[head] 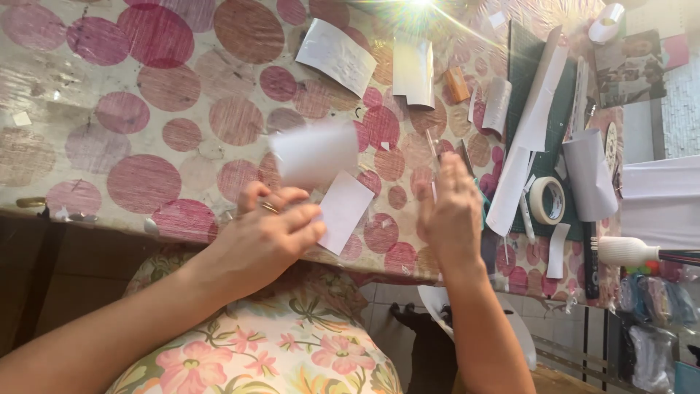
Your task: The person cuts a small white paper rectangle from a larger sheet using scissors, then folds it. They subsequently use a white stylus tool to press and shape the folded paper on their lap.
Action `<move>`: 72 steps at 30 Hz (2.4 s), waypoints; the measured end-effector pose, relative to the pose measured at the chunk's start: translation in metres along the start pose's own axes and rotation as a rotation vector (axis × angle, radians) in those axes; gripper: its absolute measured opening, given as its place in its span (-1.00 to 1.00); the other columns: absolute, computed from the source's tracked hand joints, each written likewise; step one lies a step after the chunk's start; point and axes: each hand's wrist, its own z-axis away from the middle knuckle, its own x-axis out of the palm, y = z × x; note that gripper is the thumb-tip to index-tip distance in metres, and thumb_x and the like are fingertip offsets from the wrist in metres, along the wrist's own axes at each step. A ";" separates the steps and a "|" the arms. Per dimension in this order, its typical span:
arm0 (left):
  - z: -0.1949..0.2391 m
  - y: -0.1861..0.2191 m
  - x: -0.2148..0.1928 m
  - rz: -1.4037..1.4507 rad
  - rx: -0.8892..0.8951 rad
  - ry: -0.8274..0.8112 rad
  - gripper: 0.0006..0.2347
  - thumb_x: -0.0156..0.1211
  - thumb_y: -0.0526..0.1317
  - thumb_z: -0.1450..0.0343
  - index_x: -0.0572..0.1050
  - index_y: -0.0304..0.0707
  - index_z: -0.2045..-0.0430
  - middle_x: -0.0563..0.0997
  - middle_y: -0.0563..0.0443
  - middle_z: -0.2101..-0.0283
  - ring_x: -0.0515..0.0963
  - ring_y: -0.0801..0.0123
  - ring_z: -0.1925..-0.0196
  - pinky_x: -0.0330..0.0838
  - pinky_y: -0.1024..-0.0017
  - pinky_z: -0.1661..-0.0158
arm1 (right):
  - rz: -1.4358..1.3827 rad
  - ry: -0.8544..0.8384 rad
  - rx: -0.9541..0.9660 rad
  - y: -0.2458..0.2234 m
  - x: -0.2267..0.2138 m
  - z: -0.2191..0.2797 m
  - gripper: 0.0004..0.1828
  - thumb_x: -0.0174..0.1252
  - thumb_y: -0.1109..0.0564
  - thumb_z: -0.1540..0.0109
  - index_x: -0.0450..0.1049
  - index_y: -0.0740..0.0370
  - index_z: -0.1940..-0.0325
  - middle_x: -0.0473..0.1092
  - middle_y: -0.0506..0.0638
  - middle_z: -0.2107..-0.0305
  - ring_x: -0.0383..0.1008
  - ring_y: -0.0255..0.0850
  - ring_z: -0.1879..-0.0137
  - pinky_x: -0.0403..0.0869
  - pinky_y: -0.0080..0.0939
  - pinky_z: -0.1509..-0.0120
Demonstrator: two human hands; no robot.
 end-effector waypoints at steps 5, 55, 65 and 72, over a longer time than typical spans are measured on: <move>-0.007 -0.008 0.009 -0.204 0.367 0.017 -0.94 0.11 -0.30 -0.43 0.54 -0.14 0.35 0.58 -0.07 0.22 0.54 0.11 0.00 0.18 0.06 -0.09 | -0.460 0.041 -0.167 -0.048 -0.031 0.023 -0.61 0.24 0.10 -0.25 0.55 0.22 -0.16 0.50 0.22 -0.02 0.54 0.17 -0.03 0.48 0.04 -0.17; -0.157 0.017 -0.008 -0.090 0.595 0.001 -0.91 -0.04 -0.38 -0.56 0.38 -0.11 0.25 0.60 0.10 0.10 0.60 0.20 -0.10 -0.02 0.21 -0.06 | -0.858 0.554 0.793 0.108 -0.030 0.079 -0.52 0.03 -0.16 -0.42 0.16 0.00 0.52 0.17 -0.22 0.70 0.25 -0.38 0.62 0.25 -0.48 0.56; -0.160 -0.023 0.036 0.212 0.328 0.023 -0.96 0.00 -0.35 -0.56 0.32 -0.21 0.19 0.67 0.01 0.17 0.67 0.23 0.11 0.06 0.12 -0.11 | -0.772 0.844 1.024 0.240 0.019 0.075 -0.45 -0.16 -0.09 -0.47 -0.02 0.04 0.59 -0.08 -0.19 0.74 -0.08 -0.38 0.62 -0.04 -0.30 0.52; -0.141 -0.050 0.053 0.236 0.156 0.125 -0.90 0.02 -0.18 -0.57 0.43 -0.15 0.19 0.54 0.09 0.45 0.60 0.19 0.38 0.33 0.28 0.05 | -0.060 0.455 0.507 0.339 0.108 0.085 -0.64 -0.06 0.13 -0.56 0.44 0.34 0.25 0.39 0.29 0.39 0.46 0.22 0.15 0.44 0.08 -0.01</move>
